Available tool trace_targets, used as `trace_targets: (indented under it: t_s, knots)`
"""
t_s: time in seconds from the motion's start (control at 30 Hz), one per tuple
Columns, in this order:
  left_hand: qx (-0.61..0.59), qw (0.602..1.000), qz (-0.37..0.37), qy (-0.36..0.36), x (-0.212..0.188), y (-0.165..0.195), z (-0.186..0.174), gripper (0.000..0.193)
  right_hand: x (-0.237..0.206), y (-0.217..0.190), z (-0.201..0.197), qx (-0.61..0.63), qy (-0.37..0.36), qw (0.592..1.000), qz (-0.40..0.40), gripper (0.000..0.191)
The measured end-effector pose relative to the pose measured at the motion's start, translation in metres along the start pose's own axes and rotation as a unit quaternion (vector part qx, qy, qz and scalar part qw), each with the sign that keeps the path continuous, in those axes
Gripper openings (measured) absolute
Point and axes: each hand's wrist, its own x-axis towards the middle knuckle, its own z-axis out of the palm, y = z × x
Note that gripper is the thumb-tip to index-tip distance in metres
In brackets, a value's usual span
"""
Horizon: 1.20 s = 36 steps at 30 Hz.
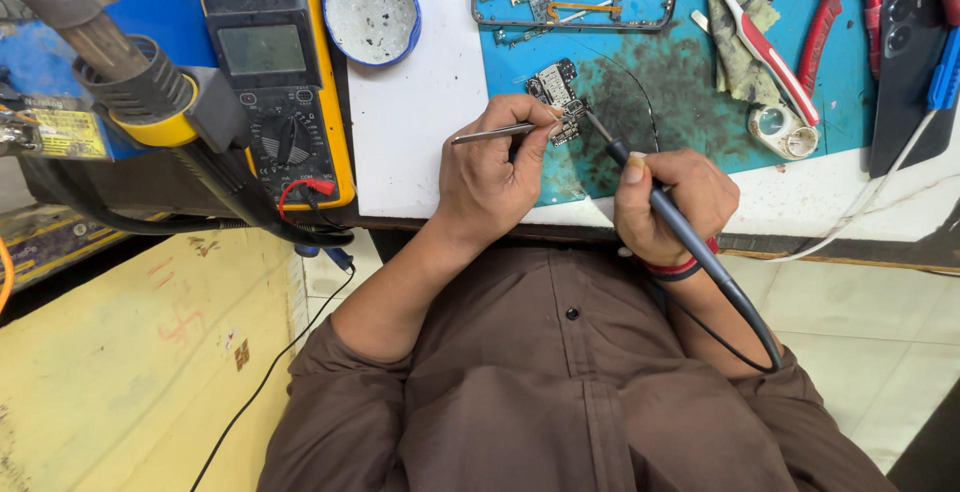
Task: The person uses a soldering iron and tweezers to apply solder to a small circuit board. They hold the board steady with the tweezers while carefully applying heat and solder to specific points on the board.
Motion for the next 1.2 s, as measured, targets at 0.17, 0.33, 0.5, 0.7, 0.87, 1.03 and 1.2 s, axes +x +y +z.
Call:
trace_targets:
  t_s: [0.17, 0.33, 0.5, 0.7, 0.87, 1.03, 1.2]
  knots:
    - [0.005, 1.000, 0.009, 0.000, -0.001, -0.001, -0.001, 0.013, 0.002, -0.003, -0.004, 0.025, -0.002, 0.999, 0.029, 0.008]
    - [0.002, 1.000, 0.001, 0.001, 0.001, 0.000, -0.001, 0.012, 0.022, -0.011, 0.002, -0.018, -0.071, 0.996, -0.054, 0.024]
    - [0.021, 0.999, 0.028, 0.012, 0.004, 0.001, -0.001, 0.011, 0.037, -0.025, 0.008, -0.068, -0.105, 0.988, -0.085, 0.030]
    - [0.014, 0.999, 0.025, 0.032, 0.001, 0.001, -0.001, 0.009, 0.039, -0.029, 0.007, -0.057, -0.108, 0.988, -0.098, 0.031]
    - [0.022, 0.999, 0.011, 0.041, 0.001, 0.003, 0.000, 0.008, 0.038, -0.027, 0.004, -0.028, -0.124, 0.984, -0.128, 0.032]
    - [-0.017, 0.998, -0.009, 0.052, -0.001, 0.002, 0.001, 0.012, 0.029, -0.023, 0.005, -0.009, -0.084, 0.990, -0.115, 0.029]
    - [-0.056, 0.997, -0.012, 0.051, -0.006, -0.002, 0.000, 0.013, 0.014, -0.013, 0.013, 0.153, 0.023, 0.985, 0.072, 0.038]
